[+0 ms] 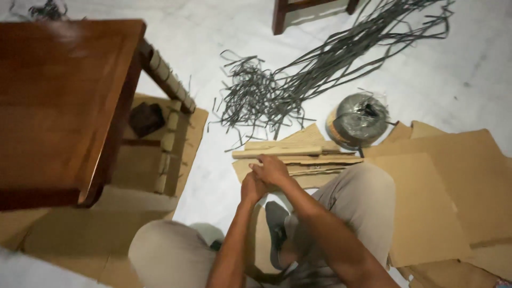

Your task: Wrapping the legs of a wooden chair with cardboard and securing them with black plastic ties.

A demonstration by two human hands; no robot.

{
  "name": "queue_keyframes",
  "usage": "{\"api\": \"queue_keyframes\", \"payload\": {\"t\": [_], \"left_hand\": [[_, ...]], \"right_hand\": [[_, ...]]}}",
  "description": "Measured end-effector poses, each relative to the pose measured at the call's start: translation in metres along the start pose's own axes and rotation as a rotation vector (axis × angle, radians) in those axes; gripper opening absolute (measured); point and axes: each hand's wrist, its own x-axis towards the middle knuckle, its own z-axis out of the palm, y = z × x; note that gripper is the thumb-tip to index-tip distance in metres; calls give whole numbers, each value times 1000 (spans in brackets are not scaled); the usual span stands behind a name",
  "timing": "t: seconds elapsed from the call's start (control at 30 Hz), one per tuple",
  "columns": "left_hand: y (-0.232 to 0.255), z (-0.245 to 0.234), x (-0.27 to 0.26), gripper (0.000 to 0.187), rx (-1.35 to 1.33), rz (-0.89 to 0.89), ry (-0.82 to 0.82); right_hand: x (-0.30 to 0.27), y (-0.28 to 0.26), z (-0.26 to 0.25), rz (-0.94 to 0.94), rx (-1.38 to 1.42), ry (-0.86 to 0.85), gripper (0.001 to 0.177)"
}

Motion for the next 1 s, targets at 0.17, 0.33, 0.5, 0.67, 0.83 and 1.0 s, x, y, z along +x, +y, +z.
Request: {"api": "queue_keyframes", "payload": {"t": [0.17,0.33,0.5,0.67,0.83,1.0], "left_hand": [[-62,18,48,60,17,-27,34],[-64,4,63,54,106,28,89],[-106,10,111,61,224,6,70],[-121,6,125,74,362,-105,-50],[-121,15,115,86,511,-159,-120],[-93,7,104,84,527,-192,-161]], "right_hand": [[-2,6,-1,17,73,17,53],[20,9,14,29,52,-1,53],[62,32,45,81,41,-28,50],[107,30,42,65,49,-35,53],[153,15,25,127,65,-31,54],[206,19,20,116,58,78,58]]}}
